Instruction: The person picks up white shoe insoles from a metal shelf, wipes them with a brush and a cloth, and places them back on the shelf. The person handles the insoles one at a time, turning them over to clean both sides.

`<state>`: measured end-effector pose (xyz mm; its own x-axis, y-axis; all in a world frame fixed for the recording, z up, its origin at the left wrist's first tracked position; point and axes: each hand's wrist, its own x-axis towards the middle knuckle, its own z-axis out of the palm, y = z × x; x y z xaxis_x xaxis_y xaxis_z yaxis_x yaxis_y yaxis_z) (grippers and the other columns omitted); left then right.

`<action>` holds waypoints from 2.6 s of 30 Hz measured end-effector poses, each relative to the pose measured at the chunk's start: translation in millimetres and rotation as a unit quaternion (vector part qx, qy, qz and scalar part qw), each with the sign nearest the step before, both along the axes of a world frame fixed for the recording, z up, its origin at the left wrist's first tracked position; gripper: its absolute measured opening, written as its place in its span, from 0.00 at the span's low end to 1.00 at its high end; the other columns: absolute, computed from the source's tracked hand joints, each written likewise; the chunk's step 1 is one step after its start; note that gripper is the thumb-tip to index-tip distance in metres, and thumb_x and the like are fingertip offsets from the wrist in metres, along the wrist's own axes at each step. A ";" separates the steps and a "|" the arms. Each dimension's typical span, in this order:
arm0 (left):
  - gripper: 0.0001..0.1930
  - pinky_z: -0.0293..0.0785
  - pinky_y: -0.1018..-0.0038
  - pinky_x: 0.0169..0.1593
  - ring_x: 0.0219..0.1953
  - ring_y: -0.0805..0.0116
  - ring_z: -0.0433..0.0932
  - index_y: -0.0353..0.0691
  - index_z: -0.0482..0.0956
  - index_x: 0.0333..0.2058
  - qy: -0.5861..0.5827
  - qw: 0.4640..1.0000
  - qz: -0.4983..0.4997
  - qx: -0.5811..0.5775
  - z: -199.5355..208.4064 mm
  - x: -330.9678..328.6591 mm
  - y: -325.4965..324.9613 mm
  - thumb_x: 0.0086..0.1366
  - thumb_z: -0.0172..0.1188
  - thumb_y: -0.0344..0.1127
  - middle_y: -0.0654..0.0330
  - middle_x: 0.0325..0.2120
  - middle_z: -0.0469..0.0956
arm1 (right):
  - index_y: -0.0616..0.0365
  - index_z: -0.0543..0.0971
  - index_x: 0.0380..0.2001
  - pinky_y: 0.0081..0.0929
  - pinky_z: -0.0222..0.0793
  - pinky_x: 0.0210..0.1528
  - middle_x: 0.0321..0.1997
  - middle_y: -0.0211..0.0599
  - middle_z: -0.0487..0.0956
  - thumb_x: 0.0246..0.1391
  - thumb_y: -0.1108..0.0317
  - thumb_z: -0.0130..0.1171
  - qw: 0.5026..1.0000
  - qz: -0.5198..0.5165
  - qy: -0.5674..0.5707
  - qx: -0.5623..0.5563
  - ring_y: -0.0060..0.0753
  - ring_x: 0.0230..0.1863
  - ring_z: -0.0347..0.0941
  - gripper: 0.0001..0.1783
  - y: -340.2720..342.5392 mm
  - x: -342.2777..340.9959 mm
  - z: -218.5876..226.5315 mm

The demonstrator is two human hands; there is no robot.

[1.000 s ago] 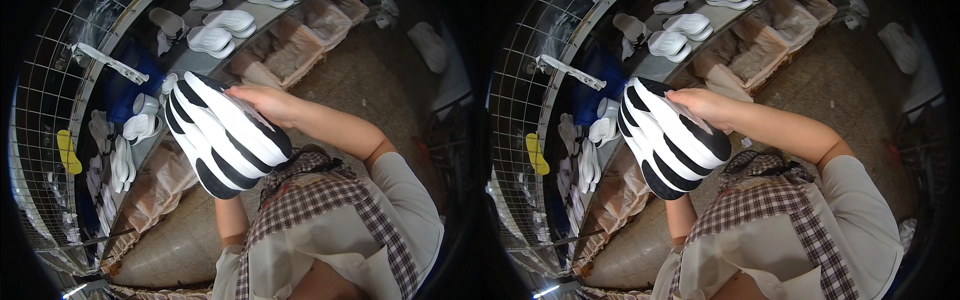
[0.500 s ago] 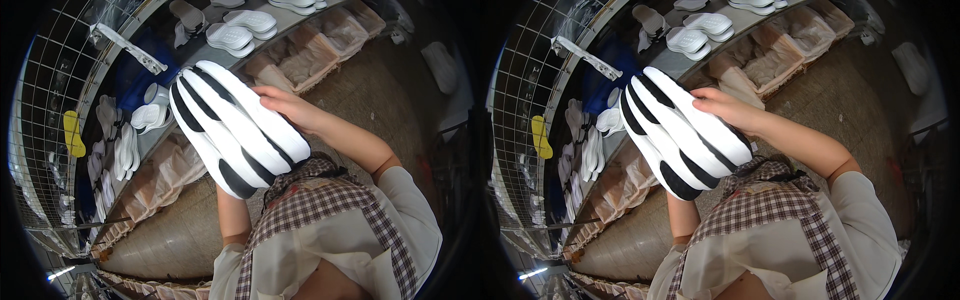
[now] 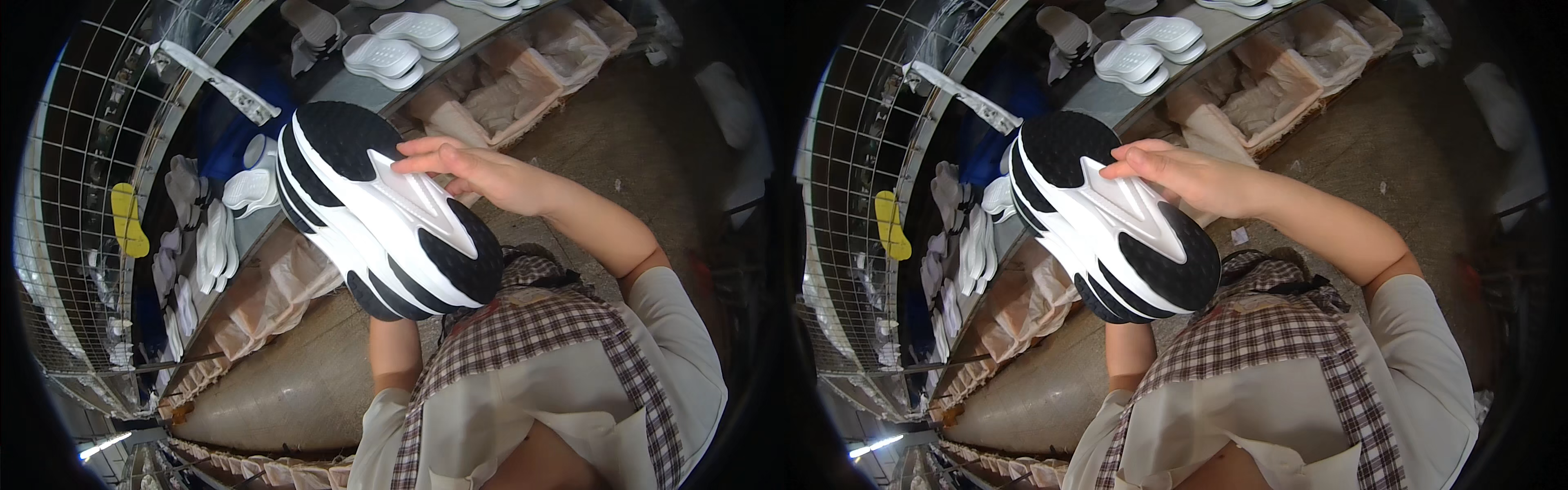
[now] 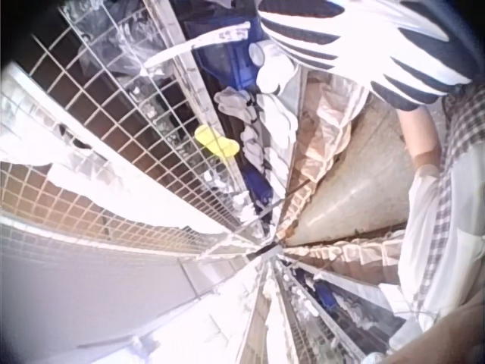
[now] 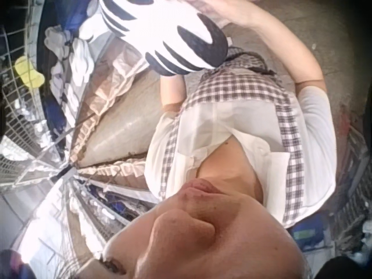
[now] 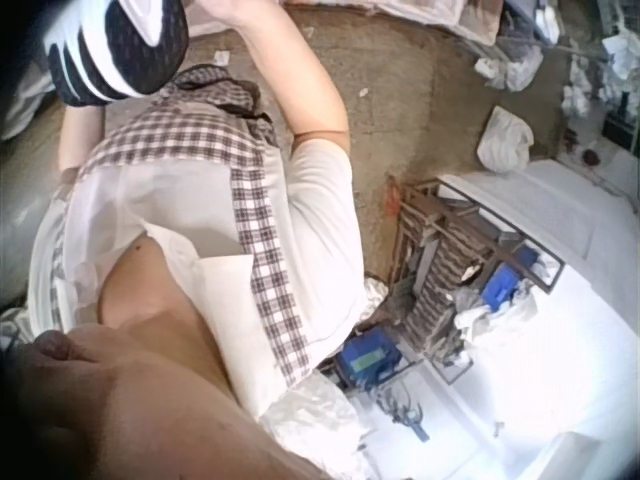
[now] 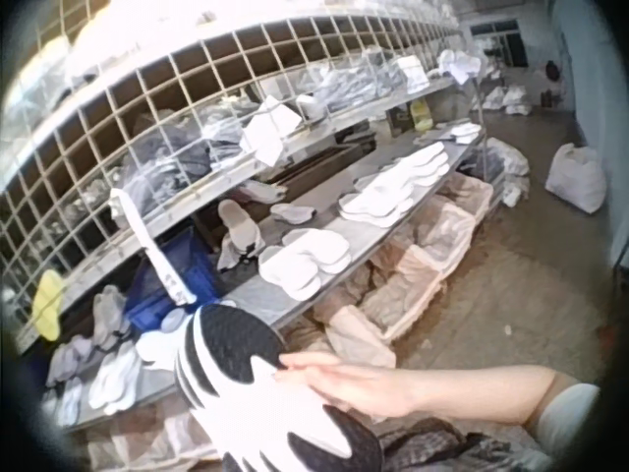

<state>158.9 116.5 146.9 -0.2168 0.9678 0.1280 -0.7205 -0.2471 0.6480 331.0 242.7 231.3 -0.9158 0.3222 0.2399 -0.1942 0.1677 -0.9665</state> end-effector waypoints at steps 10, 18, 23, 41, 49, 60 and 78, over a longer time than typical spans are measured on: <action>0.27 0.77 0.78 0.41 0.48 0.63 0.74 0.37 0.57 0.61 -0.013 0.986 0.165 -0.010 8.2 28.3 10.4 0.70 0.45 0.46 0.48 0.50 0.70 | 0.59 0.67 0.59 0.32 0.61 0.55 0.69 0.49 0.54 0.67 0.44 0.23 0.998 0.026 0.039 -0.031 0.38 0.61 0.59 0.36 -2.6 -13.9 12.2; 0.20 0.73 0.86 0.37 0.38 0.76 0.74 0.41 0.68 0.52 0.010 0.970 0.240 -0.029 41.8 47.6 11.1 0.65 0.55 0.42 0.61 0.43 0.73 | 0.61 0.68 0.59 0.30 0.59 0.59 0.62 0.44 0.68 0.63 0.37 0.30 0.999 0.015 0.014 -0.030 0.37 0.62 0.62 0.39 -8.1 -15.4 23.8; 0.18 0.73 0.87 0.31 0.33 0.77 0.75 0.39 0.70 0.48 -0.005 0.963 0.263 -0.064 51.7 50.7 16.8 0.65 0.54 0.44 0.61 0.37 0.75 | 0.61 0.69 0.58 0.29 0.59 0.59 0.60 0.44 0.69 0.63 0.37 0.32 0.999 0.013 0.029 -0.020 0.35 0.61 0.63 0.39 -9.1 -18.3 26.6; 0.24 0.72 0.73 0.48 0.48 0.65 0.72 0.37 0.60 0.58 0.133 0.982 0.073 -0.112 28.3 -9.9 21.1 0.67 0.51 0.37 0.54 0.50 0.69 | 0.72 0.42 0.64 0.36 0.53 0.65 0.63 0.58 0.59 0.41 0.55 0.71 0.996 -0.076 -0.036 -0.027 0.45 0.65 0.56 0.60 2.5 -12.2 -41.7; 0.28 0.75 0.68 0.48 0.48 0.62 0.75 0.35 0.60 0.59 0.077 0.989 0.096 -0.085 26.7 0.5 33.0 0.61 0.58 0.29 0.53 0.50 0.72 | 0.68 0.45 0.65 0.36 0.53 0.65 0.63 0.50 0.60 0.37 0.60 0.75 0.984 -0.125 0.029 -0.125 0.39 0.64 0.57 0.61 3.7 -0.6 -68.3; 0.27 0.75 0.67 0.49 0.49 0.63 0.75 0.34 0.62 0.58 0.117 0.982 0.093 -0.116 24.9 -0.5 35.1 0.60 0.59 0.31 0.53 0.50 0.72 | 0.64 0.46 0.65 0.35 0.53 0.65 0.64 0.48 0.59 0.37 0.60 0.76 0.986 -0.159 0.026 -0.046 0.38 0.65 0.56 0.60 -2.7 14.7 -69.2; 0.27 0.75 0.67 0.49 0.49 0.63 0.75 0.34 0.63 0.57 0.116 0.983 0.080 -0.115 23.0 -1.0 53.9 0.60 0.59 0.31 0.53 0.50 0.72 | 0.67 0.48 0.65 0.33 0.55 0.64 0.64 0.48 0.61 0.49 0.59 0.66 0.992 -0.116 0.036 -0.027 0.36 0.64 0.58 0.50 18.6 23.5 -49.7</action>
<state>158.0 170.4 169.9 -0.3593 0.9328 -0.0274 -0.5111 -0.1721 0.8421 354.4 261.3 181.6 -0.7965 0.5364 0.2791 -0.2264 0.1635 -0.9602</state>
